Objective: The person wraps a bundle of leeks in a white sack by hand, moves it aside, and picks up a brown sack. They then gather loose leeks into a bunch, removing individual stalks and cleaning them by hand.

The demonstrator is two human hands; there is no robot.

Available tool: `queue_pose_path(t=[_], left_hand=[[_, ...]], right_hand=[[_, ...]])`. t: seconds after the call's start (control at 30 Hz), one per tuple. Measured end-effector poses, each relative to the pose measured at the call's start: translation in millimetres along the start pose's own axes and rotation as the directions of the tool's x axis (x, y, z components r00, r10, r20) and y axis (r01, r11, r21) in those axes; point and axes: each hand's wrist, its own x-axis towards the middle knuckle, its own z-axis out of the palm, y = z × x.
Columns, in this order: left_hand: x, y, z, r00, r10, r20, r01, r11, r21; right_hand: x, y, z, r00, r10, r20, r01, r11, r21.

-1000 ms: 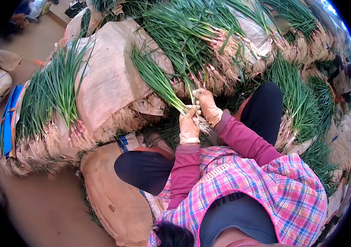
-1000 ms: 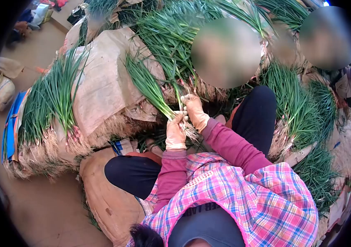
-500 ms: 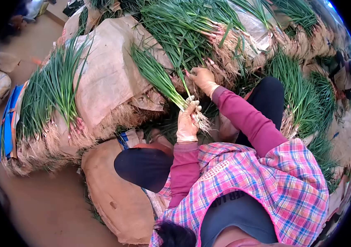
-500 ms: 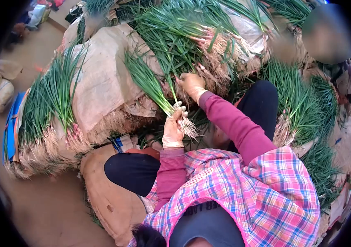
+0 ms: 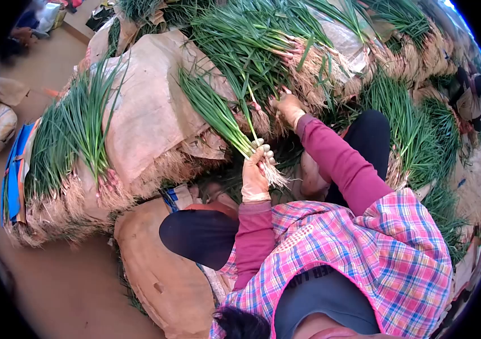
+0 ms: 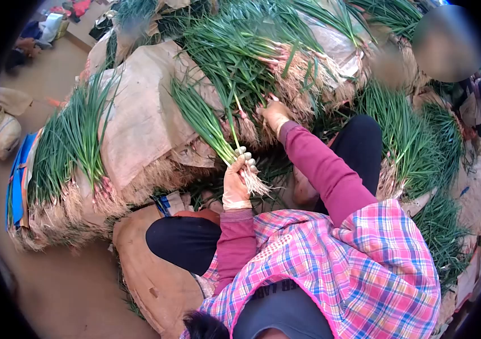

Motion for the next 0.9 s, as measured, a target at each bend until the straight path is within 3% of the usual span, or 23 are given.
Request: queue_pose_path(t=[0.03,0.07,0.1,0.17,0.23,0.27,0.3,0.33,0.37,0.5,0.53,0.57,0.6,0.63,0.67,0.7,0.77,0.8,0.83,0.9], left_hand=[[2,2,-4,1.000,-0.009,0.024,0.009,1.000,-0.018],[1,4,-3,1.000,0.000,0.029,0.002,0.999,-0.054],[2,5,-2,0.999,0.006,0.040,-0.003,0.998,-0.060],[3,6,0,0.999,0.012,0.033,-0.011,0.999,-0.044],[8,4,0,0.999,0.021,0.031,-0.020,0.999,-0.034],[7,4,3,1.000,0.024,0.020,-0.023,0.999,-0.027],[7,4,7,1.000,0.016,-0.013,-0.016,0.999,-0.030],[6,5,8,1.000,0.028,0.011,-0.028,0.999,-0.030],[5,6,9,0.999,0.041,0.033,-0.039,0.999,-0.032],[0,8,12,0.997,0.056,0.051,-0.053,0.997,-0.065],[0,7,8,0.997,0.069,0.045,-0.068,0.997,-0.040],[-2,8,10,0.997,0.072,0.008,-0.072,0.997,-0.018],[-5,8,15,0.996,0.086,-0.001,-0.086,0.996,0.005],[-7,9,18,0.995,0.096,-0.007,-0.096,0.995,0.035],[-6,8,17,0.996,0.092,0.001,-0.091,0.995,0.049],[-6,7,16,0.996,0.091,0.008,-0.091,0.994,0.055],[-5,9,18,0.992,0.117,-0.044,-0.113,0.991,0.076],[-5,8,20,0.974,0.142,-0.178,-0.127,0.988,0.093],[-3,8,20,0.961,0.186,-0.203,-0.160,0.978,0.136],[11,3,-2,0.983,0.135,-0.120,-0.121,0.985,0.121]], right_hand=[[4,-3,-2,0.989,0.091,0.121,-0.131,0.916,0.379],[2,-17,-13,0.955,0.121,0.270,-0.277,0.684,0.675],[-15,-20,-24,0.993,0.098,0.068,-0.120,0.792,0.599],[-58,-22,-53,0.991,0.008,0.133,-0.102,0.686,0.721],[-119,-5,-56,0.939,0.028,0.342,-0.225,0.802,0.554],[-146,28,-39,0.863,-0.477,0.165,0.417,0.858,0.299],[-164,56,-18,0.710,-0.663,0.238,0.684,0.730,-0.008],[-195,70,-14,0.628,-0.495,0.601,0.618,0.787,0.002],[-211,90,-1,0.459,-0.431,0.777,0.665,0.747,0.021],[-143,146,101,0.531,-0.418,0.737,0.707,0.698,-0.113],[-128,78,39,0.754,-0.629,0.189,0.621,0.777,0.105],[-108,9,-14,0.877,-0.465,0.122,0.464,0.885,0.038],[-78,-8,-5,0.931,-0.329,-0.159,0.361,0.896,0.258],[-51,-27,-12,0.978,-0.209,0.015,0.183,0.888,0.423],[-31,-41,-8,0.957,-0.128,0.262,-0.030,0.851,0.525],[-24,-48,-7,0.849,-0.060,0.525,-0.323,0.727,0.606],[-25,-51,4,0.850,-0.282,0.445,-0.158,0.670,0.725],[-45,-48,-11,0.906,-0.268,0.328,0.015,0.794,0.607],[-73,-51,-28,0.934,-0.282,0.220,0.163,0.884,0.439],[-131,-40,-46,0.898,-0.359,0.254,0.249,0.891,0.380]])
